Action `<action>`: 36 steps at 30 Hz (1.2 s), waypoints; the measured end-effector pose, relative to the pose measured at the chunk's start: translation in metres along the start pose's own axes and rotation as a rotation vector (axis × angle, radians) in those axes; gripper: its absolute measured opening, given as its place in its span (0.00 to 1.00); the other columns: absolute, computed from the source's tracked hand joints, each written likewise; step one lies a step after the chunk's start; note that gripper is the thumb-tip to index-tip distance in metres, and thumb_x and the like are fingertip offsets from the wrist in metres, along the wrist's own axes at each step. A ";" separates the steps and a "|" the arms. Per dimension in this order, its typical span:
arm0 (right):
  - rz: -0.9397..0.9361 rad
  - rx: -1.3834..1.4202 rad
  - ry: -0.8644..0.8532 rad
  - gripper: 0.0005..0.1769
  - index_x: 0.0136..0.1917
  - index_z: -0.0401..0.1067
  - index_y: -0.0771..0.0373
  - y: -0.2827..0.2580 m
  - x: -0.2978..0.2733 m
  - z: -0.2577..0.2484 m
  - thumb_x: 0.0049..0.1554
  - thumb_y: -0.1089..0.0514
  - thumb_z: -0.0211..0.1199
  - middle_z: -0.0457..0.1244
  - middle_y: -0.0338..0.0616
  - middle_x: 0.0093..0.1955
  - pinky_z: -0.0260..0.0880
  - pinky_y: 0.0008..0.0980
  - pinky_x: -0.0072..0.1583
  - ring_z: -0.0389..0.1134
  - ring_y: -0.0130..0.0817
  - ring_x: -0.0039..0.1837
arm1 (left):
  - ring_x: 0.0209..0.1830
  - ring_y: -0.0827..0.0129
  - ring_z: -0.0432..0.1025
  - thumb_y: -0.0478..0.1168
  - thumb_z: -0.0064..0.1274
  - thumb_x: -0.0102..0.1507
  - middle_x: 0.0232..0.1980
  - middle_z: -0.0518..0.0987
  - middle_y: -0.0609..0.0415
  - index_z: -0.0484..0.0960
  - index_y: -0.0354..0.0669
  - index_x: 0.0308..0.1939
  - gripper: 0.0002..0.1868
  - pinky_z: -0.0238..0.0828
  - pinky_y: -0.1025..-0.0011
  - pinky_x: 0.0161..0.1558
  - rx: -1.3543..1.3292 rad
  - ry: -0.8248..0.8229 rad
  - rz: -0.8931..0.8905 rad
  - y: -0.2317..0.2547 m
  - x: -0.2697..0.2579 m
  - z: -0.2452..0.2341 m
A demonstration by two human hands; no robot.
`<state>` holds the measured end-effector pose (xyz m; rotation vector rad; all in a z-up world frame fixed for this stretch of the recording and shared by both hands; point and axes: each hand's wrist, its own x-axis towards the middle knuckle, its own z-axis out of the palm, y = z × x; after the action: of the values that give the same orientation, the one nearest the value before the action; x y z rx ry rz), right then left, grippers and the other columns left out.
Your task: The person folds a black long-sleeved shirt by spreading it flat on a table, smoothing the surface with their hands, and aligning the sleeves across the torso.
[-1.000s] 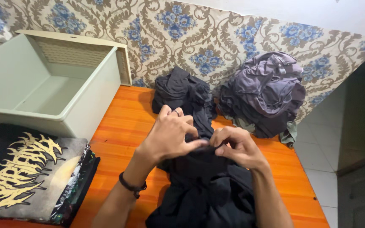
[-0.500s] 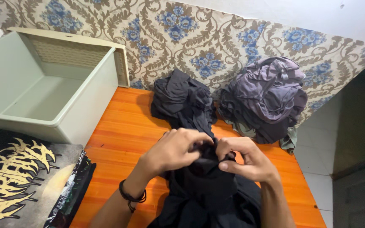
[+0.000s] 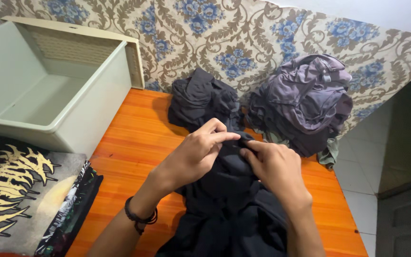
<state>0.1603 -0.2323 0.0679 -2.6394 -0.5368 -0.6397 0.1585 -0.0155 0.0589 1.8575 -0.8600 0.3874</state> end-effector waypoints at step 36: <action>0.141 1.259 0.289 0.01 0.51 0.68 0.63 0.028 0.006 0.006 0.67 0.64 0.57 0.62 0.31 0.44 0.60 0.17 0.48 0.60 0.15 0.46 | 0.62 0.54 0.71 0.40 0.60 0.54 0.60 0.76 0.48 0.74 0.41 0.57 0.27 0.65 0.58 0.59 0.406 0.134 0.301 0.031 0.004 0.007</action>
<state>0.1798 -0.2521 0.0588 -1.3598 -0.4351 -0.4023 0.1380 -0.0305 0.0786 2.0396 -1.0269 0.9214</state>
